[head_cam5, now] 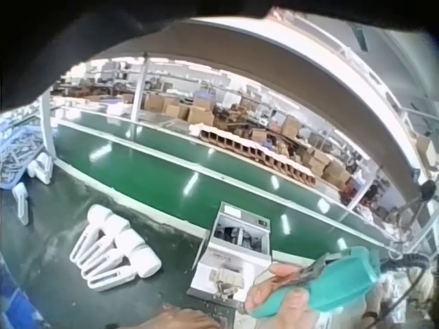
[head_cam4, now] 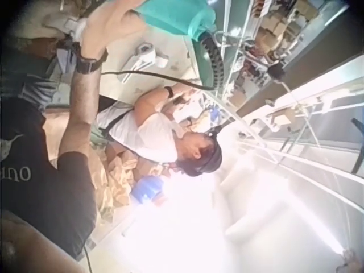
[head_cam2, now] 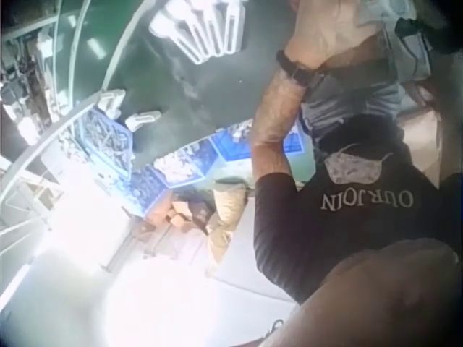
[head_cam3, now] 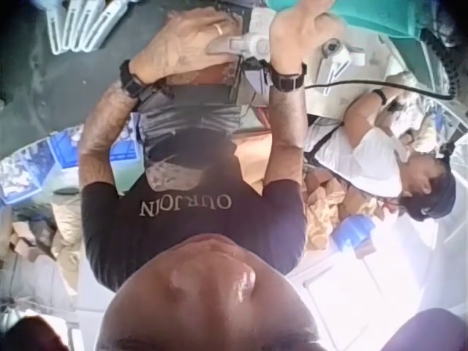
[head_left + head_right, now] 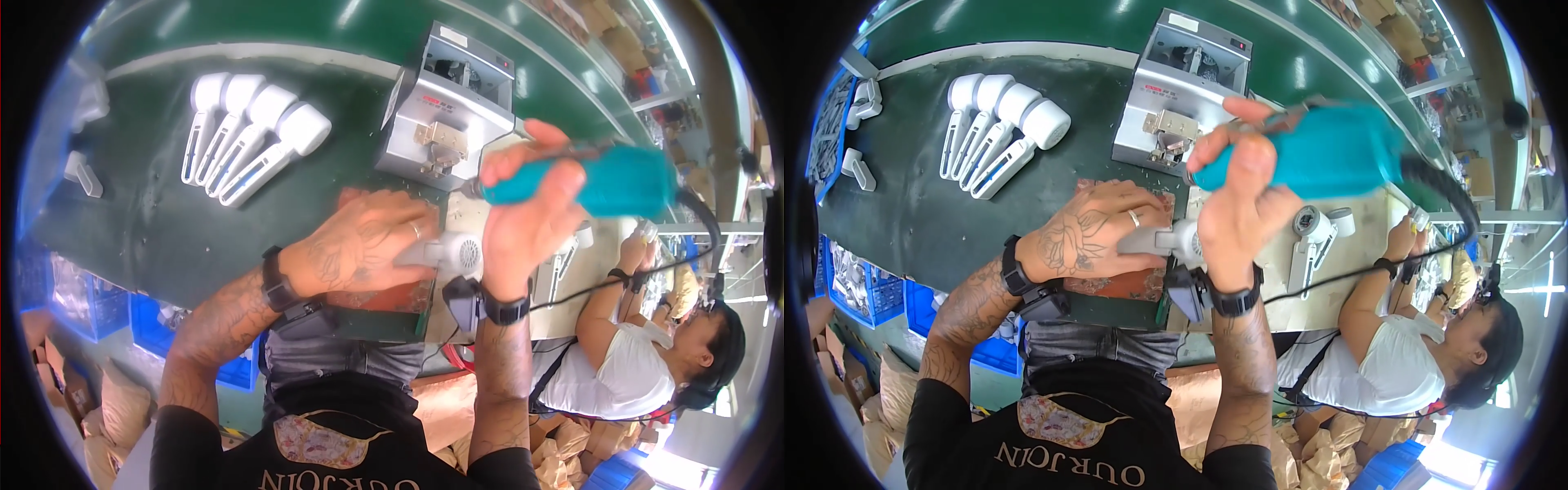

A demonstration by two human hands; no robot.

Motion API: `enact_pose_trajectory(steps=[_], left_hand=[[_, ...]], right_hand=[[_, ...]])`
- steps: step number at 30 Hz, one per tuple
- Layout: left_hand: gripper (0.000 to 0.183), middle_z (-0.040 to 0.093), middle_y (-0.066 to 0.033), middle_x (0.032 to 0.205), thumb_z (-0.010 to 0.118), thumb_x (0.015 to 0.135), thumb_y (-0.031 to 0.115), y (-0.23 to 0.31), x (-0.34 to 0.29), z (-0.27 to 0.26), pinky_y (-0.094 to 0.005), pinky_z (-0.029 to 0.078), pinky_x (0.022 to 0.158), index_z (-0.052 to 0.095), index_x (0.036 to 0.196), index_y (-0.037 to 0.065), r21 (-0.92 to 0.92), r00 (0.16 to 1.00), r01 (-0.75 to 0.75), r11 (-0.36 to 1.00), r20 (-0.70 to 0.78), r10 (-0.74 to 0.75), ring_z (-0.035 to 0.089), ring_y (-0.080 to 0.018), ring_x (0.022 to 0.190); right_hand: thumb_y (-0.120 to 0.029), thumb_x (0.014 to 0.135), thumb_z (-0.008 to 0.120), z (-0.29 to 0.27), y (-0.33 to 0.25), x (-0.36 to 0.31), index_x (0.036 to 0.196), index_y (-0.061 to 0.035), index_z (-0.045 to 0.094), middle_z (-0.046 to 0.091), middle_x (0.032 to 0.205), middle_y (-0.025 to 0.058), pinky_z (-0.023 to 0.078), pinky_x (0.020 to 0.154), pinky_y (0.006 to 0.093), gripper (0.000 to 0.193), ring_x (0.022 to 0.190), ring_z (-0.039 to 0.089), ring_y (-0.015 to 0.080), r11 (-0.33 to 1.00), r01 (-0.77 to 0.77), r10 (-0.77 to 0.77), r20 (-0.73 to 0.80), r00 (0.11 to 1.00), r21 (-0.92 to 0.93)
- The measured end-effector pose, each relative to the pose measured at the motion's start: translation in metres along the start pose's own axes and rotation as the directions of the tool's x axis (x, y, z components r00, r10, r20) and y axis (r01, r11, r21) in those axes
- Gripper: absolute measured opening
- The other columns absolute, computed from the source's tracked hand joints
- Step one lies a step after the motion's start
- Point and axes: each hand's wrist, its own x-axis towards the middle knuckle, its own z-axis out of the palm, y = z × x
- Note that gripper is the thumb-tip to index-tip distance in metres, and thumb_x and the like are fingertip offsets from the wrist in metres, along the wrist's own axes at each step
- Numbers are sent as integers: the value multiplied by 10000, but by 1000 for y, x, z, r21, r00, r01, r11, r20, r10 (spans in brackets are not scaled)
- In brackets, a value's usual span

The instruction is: The person picks up a white plastic component, places it on a red work surface, and uses a power screwdriver on it. They then set the component aside on the table and repeat the process with several more components.

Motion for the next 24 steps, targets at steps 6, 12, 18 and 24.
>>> enact_pose_trajectory(steps=[6, 12, 18, 24], left_hand=[[423, 655, -29, 1071, 810, 734, 256, 0, -8, -5, -405, 497, 779, 666, 1114, 140, 69, 993, 87, 994, 68, -92, 602, -234, 960], [440, 650, -10, 1057, 789, 755, 242, -4, -7, -1, -404, 494, 782, 646, 1156, 130, 47, 999, 45, 998, 12, -45, 572, -221, 982], [404, 644, 2, 1057, 786, 772, 271, -1, -8, -4, -412, 486, 785, 643, 1123, 132, 73, 988, 143, 987, 50, -147, 568, -218, 959], [384, 591, -54, 954, 769, 782, 286, 0, -3, -6, -415, 472, 743, 580, 1055, 92, 34, 998, 62, 997, 18, -63, 547, -269, 908]], right_hand=[[-468, 1027, 493, 20, 27, 25, 1045, 58, 560, 576, 725, 74, 461, 593, 290, 531, 647, 586, 167, 992, 69, -53, 153, 987, -101], [-425, 1028, 514, 19, 45, 21, 1013, 33, 558, 580, 728, 73, 453, 594, 290, 460, 641, 576, 168, 999, 46, -49, 151, 987, 18], [-444, 1029, 503, 15, 17, 5, 1044, 36, 552, 560, 719, 77, 450, 583, 309, 482, 636, 551, 178, 993, -96, 107, 189, 976, -68], [-576, 963, 550, -21, 6, -24, 1098, 60, 529, 521, 684, 73, 425, 559, 315, 650, 606, 515, 173, 986, -130, 117, 129, 985, 102]])
